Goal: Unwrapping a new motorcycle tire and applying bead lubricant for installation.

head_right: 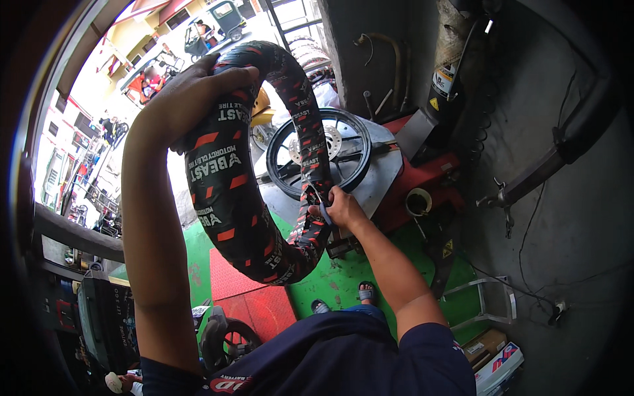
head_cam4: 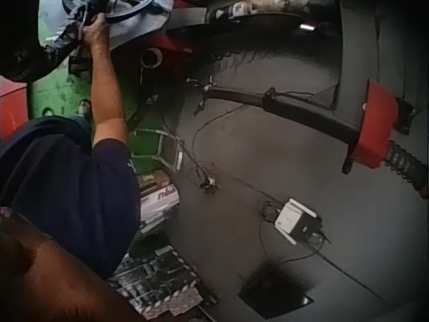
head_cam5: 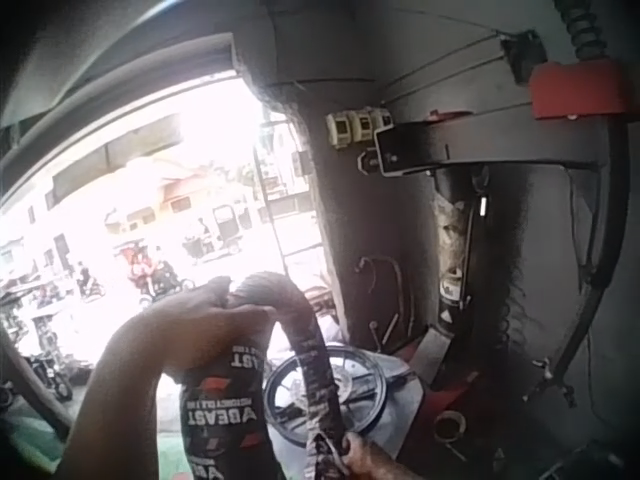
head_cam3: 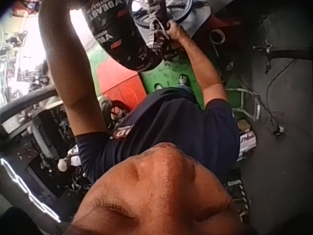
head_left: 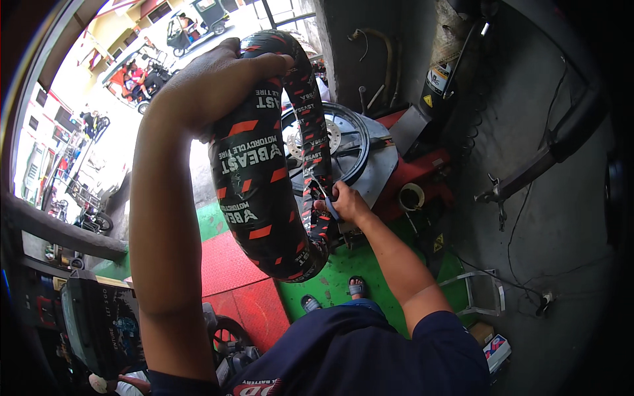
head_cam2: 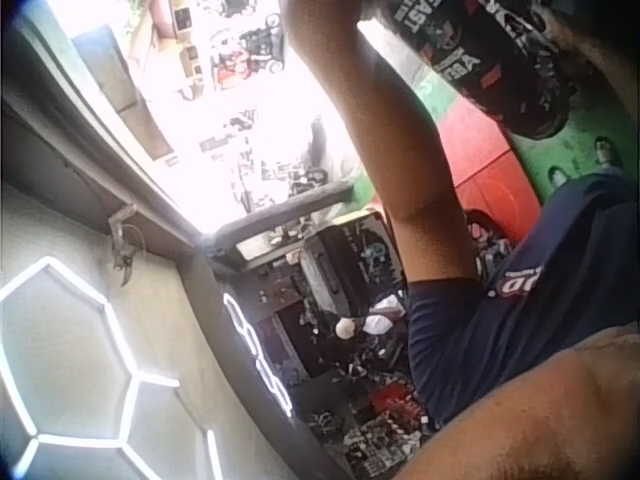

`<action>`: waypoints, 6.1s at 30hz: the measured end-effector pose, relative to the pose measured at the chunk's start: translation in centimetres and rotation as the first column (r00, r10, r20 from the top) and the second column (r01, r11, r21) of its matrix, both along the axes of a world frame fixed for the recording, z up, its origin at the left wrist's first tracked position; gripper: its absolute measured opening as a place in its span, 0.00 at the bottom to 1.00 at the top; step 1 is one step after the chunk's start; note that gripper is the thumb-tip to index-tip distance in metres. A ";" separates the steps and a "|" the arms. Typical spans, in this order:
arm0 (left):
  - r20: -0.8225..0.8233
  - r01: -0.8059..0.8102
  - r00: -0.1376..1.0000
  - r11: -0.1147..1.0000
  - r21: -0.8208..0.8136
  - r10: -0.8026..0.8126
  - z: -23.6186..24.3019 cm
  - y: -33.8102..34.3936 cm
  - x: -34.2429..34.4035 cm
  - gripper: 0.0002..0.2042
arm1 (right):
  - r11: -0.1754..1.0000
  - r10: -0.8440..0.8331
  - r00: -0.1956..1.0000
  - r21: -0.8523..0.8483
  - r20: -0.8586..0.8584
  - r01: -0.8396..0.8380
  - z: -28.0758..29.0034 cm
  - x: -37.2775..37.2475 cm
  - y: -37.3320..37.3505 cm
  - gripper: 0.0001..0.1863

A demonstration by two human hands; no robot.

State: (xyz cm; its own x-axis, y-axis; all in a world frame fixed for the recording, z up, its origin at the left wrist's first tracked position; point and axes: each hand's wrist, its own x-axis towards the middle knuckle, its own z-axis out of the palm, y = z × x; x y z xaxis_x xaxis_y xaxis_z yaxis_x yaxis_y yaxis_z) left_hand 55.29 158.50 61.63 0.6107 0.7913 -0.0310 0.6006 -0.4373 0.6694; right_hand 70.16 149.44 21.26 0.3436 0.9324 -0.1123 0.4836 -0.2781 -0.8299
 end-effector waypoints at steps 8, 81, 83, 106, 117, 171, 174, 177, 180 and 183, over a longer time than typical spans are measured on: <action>-0.108 0.042 0.994 0.978 0.203 -0.021 0.1 0.5 1.1 0.38 | 0.997 0.070 0.703 0.020 -0.708 -0.079 -0.6 0.9 0.3 0.37; -0.202 -0.080 0.970 0.962 0.260 0.135 1.2 -0.4 3.3 0.36 | 0.971 -0.169 0.927 0.102 -0.335 0.215 -1.5 1.6 13.1 0.31; -0.199 -0.085 0.970 0.962 0.258 0.139 1.1 -0.2 3.4 0.37 | 0.965 -0.181 0.930 0.127 -0.320 0.231 -2.4 2.0 12.8 0.31; -0.184 -0.121 0.964 0.933 0.339 0.192 0.4 0.2 0.0 0.39 | 0.986 -0.059 0.995 0.151 -0.080 0.071 5.6 0.9 10.5 0.49; -0.167 -0.145 0.969 0.966 0.212 0.182 0.5 0.7 0.2 0.38 | 0.939 -0.016 0.999 0.343 -0.029 0.025 2.3 0.8 10.8 0.48; 0.260 -0.232 0.940 0.973 0.008 0.222 -1.4 6.3 -2.8 0.36 | 0.837 0.539 0.482 0.501 -0.691 -0.219 8.0 -2.3 -2.7 0.39; 0.598 -0.387 0.747 0.921 0.035 0.291 -3.4 6.2 -5.2 0.34 | 0.987 0.135 0.137 0.121 -0.981 -0.106 8.6 -3.3 -3.2 0.33; 0.750 -0.161 0.653 0.987 0.005 0.103 -9.9 1.1 -8.6 0.33 | 0.984 0.178 0.129 0.173 -0.976 -0.048 8.7 -1.6 -4.8 0.32; 0.534 0.038 0.827 0.964 0.262 -0.177 -19.6 -8.0 -15.5 0.56 | 0.957 0.291 0.039 0.290 -0.956 -0.030 8.5 -3.3 -2.4 0.31; 0.181 0.006 0.977 0.869 0.495 -0.110 -24.5 -14.0 -15.2 0.55 | 0.930 0.368 -0.053 0.368 -0.928 0.019 7.8 -6.1 -2.1 0.31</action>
